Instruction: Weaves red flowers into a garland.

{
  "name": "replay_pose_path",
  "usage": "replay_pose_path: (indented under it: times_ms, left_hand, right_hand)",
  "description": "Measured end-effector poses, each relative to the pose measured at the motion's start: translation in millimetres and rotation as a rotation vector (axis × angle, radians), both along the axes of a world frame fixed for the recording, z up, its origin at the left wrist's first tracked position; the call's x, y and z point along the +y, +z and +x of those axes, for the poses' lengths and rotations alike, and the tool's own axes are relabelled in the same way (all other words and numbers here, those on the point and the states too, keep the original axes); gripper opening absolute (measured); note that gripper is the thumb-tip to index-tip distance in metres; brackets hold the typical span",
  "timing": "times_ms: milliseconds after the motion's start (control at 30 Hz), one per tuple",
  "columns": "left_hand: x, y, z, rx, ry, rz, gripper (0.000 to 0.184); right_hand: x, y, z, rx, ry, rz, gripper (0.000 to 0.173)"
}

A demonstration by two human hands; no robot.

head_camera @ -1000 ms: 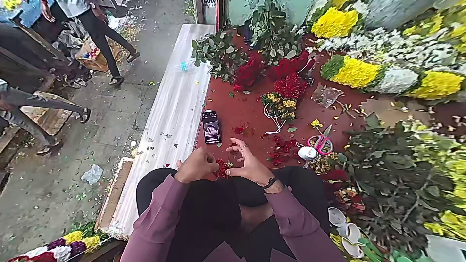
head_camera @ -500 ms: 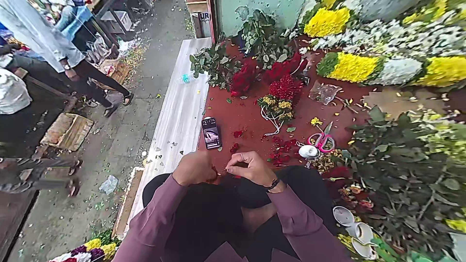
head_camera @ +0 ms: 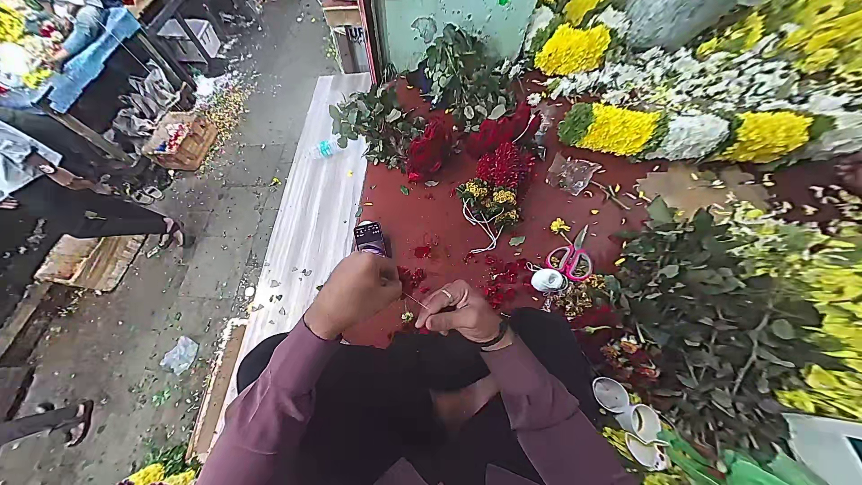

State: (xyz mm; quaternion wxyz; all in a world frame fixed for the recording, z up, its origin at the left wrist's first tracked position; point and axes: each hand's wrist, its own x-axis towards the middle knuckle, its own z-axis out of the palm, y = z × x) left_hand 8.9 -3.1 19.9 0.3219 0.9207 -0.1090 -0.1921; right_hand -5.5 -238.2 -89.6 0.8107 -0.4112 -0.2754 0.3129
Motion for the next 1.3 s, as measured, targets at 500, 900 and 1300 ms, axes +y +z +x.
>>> replay_pose_path:
  times_ms: [500,900,1300]
  left_hand:
    - [40.9,-51.8,-52.5,0.398,-0.121,-0.086,0.017]
    - [41.7,-55.7,-51.6,0.419,-0.087,-0.074,0.018]
    - [37.9,-56.5,-51.4,0.448,-0.071,-0.074,0.017]
  right_hand:
    - [38.9,-149.9,71.5,-0.192,-0.145,-1.712,0.039]
    - [16.1,-166.2,82.2,0.243,-0.335,-1.301,0.035]
    - [14.1,-137.4,72.2,0.342,-0.352,-1.239,0.046]
